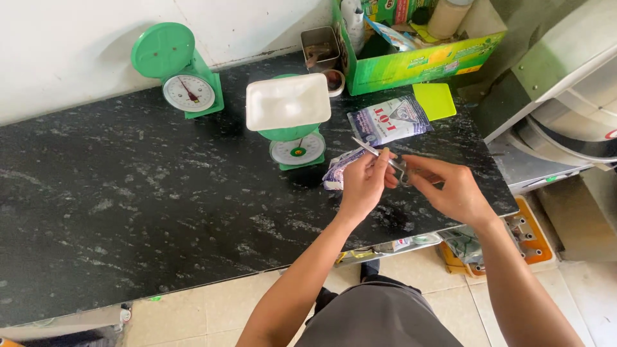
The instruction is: The person is weighing various powdered ingredients from plastic bags using a mechanical scale in a bakery.
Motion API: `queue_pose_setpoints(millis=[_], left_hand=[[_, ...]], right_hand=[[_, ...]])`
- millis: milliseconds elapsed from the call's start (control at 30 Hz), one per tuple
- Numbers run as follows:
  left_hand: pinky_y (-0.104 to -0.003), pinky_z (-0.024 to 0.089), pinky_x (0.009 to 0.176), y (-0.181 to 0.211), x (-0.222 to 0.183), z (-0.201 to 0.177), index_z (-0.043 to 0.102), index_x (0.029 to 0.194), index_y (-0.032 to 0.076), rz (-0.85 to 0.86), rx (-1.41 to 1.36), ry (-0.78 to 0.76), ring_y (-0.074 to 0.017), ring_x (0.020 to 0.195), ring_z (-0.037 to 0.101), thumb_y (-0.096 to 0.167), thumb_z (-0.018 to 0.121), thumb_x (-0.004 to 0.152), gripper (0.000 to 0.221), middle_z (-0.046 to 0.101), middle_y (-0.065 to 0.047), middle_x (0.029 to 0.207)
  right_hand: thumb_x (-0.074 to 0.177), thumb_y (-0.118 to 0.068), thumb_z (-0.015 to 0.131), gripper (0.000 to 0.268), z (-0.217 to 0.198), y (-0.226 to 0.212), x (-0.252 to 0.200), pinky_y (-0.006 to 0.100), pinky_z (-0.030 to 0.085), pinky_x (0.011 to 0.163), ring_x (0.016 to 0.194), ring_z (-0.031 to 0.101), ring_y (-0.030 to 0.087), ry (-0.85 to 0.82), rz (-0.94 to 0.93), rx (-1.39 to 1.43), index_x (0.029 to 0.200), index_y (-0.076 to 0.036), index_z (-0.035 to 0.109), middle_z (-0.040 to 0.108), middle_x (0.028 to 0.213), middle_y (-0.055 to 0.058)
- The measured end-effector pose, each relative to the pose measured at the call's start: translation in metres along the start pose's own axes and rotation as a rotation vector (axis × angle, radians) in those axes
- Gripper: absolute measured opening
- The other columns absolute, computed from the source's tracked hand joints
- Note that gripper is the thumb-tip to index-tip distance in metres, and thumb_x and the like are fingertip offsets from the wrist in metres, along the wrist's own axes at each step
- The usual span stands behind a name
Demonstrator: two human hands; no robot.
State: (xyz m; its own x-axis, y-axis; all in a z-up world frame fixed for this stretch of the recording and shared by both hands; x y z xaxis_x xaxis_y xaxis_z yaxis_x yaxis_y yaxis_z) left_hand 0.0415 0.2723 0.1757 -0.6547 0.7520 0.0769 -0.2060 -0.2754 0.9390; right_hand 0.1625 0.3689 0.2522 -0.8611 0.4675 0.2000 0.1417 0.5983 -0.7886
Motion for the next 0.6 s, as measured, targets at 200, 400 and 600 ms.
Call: queue_pose_setpoints(millis=[200,400,600], left_hand=[[-0.025,0.057,0.058,0.003,0.004,0.003,0.07,0.113,-0.002,-0.089,0.132,-0.058,-0.0105,0.066,0.067,0.032,0.058,0.106,0.036,0.067,-0.006,0.08],[-0.028,0.058,0.057,0.053,0.013,-0.034,0.075,0.115,0.004,0.13,0.703,0.01,-0.0138,0.066,0.07,0.032,0.07,0.097,0.034,0.073,-0.006,0.084],[-0.04,0.054,0.064,0.077,0.032,-0.05,0.078,0.11,0.005,0.233,1.138,0.021,-0.0253,0.075,0.068,0.028,0.077,0.087,0.032,0.071,-0.011,0.088]], right_hand=[[0.087,-0.012,0.074,0.045,0.018,0.018,0.002,0.028,0.06,0.079,0.088,0.072,0.01,-0.135,0.065,0.022,0.131,-0.008,0.069,0.078,0.105,0.008],[0.084,-0.02,0.083,0.032,0.008,0.053,0.002,0.031,0.051,0.061,0.066,0.059,0.012,-0.119,0.322,-0.103,0.113,-0.006,0.078,0.074,0.077,0.009],[0.073,-0.038,0.089,0.05,-0.007,0.079,0.005,0.033,0.054,0.066,0.073,0.065,0.017,-0.176,0.242,-0.299,0.113,-0.01,0.077,0.072,0.083,0.008]])
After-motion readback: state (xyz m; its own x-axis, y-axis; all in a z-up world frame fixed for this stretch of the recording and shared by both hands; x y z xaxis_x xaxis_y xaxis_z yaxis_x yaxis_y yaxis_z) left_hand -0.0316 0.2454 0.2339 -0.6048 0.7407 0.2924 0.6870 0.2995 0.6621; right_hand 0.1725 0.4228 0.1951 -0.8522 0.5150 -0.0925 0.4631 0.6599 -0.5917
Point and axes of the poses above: each hand's wrist, its own x-axis towards the middle knuckle, its own z-axis out of the palm, y = z × x, the point moved 10 cm from there along x, towards the middle knuckle
